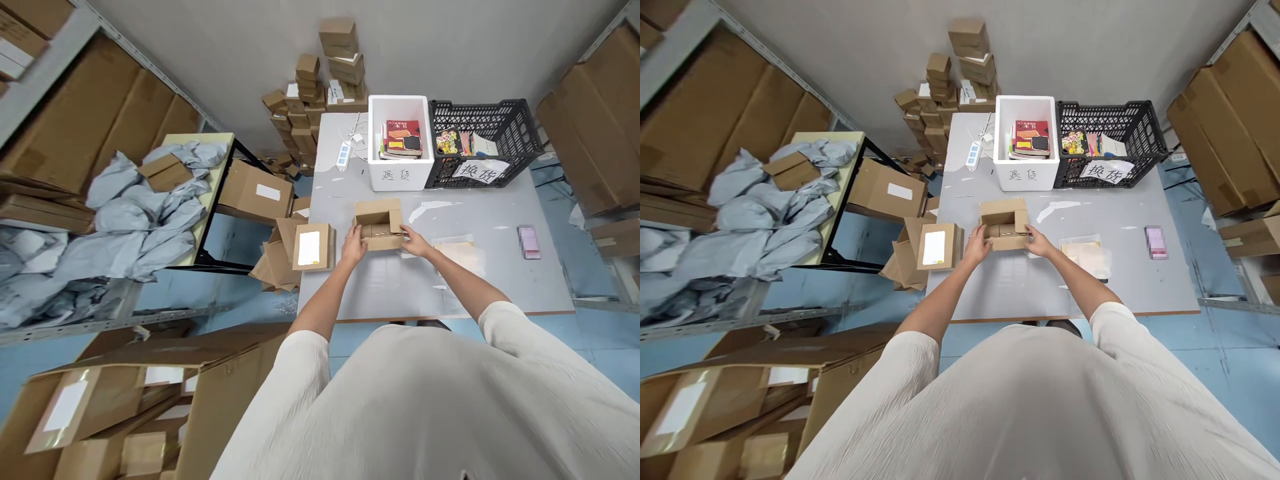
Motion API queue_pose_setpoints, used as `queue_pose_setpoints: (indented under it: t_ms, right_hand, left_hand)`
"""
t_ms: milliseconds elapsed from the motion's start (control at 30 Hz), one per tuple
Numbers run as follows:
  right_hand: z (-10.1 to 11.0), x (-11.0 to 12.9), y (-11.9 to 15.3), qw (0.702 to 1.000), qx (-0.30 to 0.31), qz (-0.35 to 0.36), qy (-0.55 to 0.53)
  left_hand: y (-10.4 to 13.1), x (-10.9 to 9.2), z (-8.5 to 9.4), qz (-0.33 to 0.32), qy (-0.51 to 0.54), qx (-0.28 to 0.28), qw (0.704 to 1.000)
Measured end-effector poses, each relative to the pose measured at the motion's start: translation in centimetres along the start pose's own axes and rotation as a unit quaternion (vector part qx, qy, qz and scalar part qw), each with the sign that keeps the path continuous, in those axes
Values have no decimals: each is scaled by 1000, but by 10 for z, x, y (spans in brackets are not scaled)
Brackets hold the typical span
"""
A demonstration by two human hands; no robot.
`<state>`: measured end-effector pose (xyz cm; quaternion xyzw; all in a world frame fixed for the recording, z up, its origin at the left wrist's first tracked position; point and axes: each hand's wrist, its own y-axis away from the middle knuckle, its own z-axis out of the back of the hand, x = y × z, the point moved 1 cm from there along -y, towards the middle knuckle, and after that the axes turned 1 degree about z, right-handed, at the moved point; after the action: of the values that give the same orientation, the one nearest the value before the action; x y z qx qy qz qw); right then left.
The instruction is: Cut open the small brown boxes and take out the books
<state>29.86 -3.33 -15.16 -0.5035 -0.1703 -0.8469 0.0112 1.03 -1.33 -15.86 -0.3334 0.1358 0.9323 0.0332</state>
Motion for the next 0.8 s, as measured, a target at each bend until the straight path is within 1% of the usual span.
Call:
queue_pose_setpoints:
  t_ms: [133, 233, 333, 433, 467, 533, 633, 700, 800]
  right_hand:
    - [-5, 1, -5, 1000, 19, -16, 4]
    - [2, -2, 0, 1000, 11, -16, 5]
    - [21, -12, 17, 999, -31, -5, 11]
    - [52, -31, 44, 997, -71, -11, 30]
    - [63, -40, 54, 996, -82, -18, 39]
    - [88, -59, 75, 992, -96, -43, 63]
    - [122, -89, 105, 983, -123, -89, 106]
    - [140, -110, 122, 972, -138, -116, 153]
    - [160, -137, 143, 949, -166, -161, 214]
  left_hand:
    - [4, 2, 4, 1, -17, -14, 1000]
    - [10, -8, 3, -9, -42, -32, 999]
    - [21, -32, 0, -49, -69, -56, 995]
    - [35, -70, -13, -113, -74, -54, 989]
    - [40, -84, -21, -137, -68, -44, 987]
    - [47, -112, -40, -180, -54, -7, 982]
    - [54, -147, -79, -222, -44, 40, 973]
    - [55, -163, -109, -235, -32, 77, 968]
    - [54, -173, -155, -202, -10, 127, 971]
